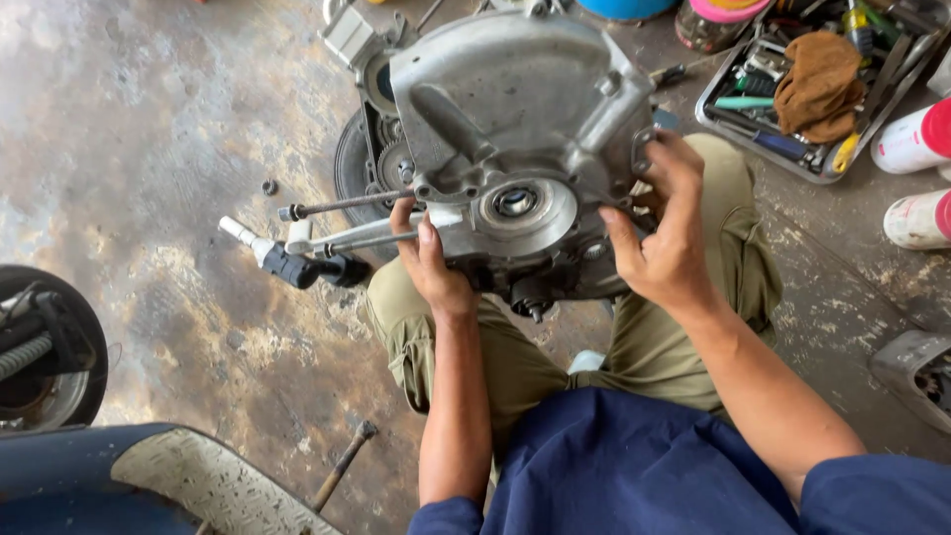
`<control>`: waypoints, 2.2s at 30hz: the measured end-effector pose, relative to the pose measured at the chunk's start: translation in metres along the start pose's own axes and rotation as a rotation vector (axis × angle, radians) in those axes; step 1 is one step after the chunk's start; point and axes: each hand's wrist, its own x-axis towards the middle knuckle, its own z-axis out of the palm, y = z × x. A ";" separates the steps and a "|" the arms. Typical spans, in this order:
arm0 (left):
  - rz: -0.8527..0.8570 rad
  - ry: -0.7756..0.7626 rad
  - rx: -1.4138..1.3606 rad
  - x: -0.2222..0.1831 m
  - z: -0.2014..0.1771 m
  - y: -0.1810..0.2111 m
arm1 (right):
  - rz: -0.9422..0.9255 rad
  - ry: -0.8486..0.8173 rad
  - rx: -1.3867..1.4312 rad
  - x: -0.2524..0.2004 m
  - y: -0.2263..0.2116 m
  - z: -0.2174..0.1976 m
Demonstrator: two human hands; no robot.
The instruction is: Repairing and assembling components of a motorcycle engine casing.
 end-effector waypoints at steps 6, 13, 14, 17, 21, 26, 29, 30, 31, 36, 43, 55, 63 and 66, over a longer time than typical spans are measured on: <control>0.138 -0.027 0.221 0.001 -0.003 -0.001 | -0.040 -0.021 0.029 0.012 -0.014 0.002; -0.031 -0.227 0.138 0.002 -0.036 0.003 | 0.053 -0.025 0.186 0.003 0.011 0.019; -0.046 -0.256 0.133 0.002 -0.039 0.001 | 0.043 -0.034 0.196 0.008 0.012 0.017; -0.062 -0.273 0.131 0.001 -0.041 0.002 | 0.040 -0.066 0.232 0.016 0.018 0.010; -0.030 -0.271 0.122 0.001 -0.045 -0.009 | 0.062 -0.102 0.246 0.024 0.022 0.009; -0.064 -0.349 0.025 0.003 -0.027 0.007 | 0.062 -0.134 0.261 0.026 0.034 0.000; -0.110 -0.399 -0.046 -0.001 -0.025 0.007 | 0.061 -0.158 0.264 0.032 0.035 -0.006; -0.135 -0.412 -0.097 -0.002 -0.025 0.005 | 0.053 -0.171 0.267 0.035 0.037 -0.008; -0.135 -0.413 -0.098 -0.001 -0.021 0.010 | 0.053 -0.171 0.266 0.038 0.032 -0.007; -0.131 -0.351 -0.091 0.002 -0.011 0.022 | -0.032 -0.191 0.210 0.052 0.017 0.000; -0.149 -0.271 -0.053 -0.006 -0.021 0.005 | -0.066 -0.211 0.179 0.058 0.017 0.004; -0.164 -0.220 -0.040 -0.008 -0.009 0.009 | -0.335 -0.140 -0.462 0.024 0.026 0.021; -0.136 -0.178 -0.025 -0.008 -0.006 0.006 | -0.312 -0.226 -0.732 0.018 0.021 0.034; -0.124 -0.169 -0.023 -0.009 -0.006 0.001 | -0.253 -0.240 -0.704 0.016 0.003 0.046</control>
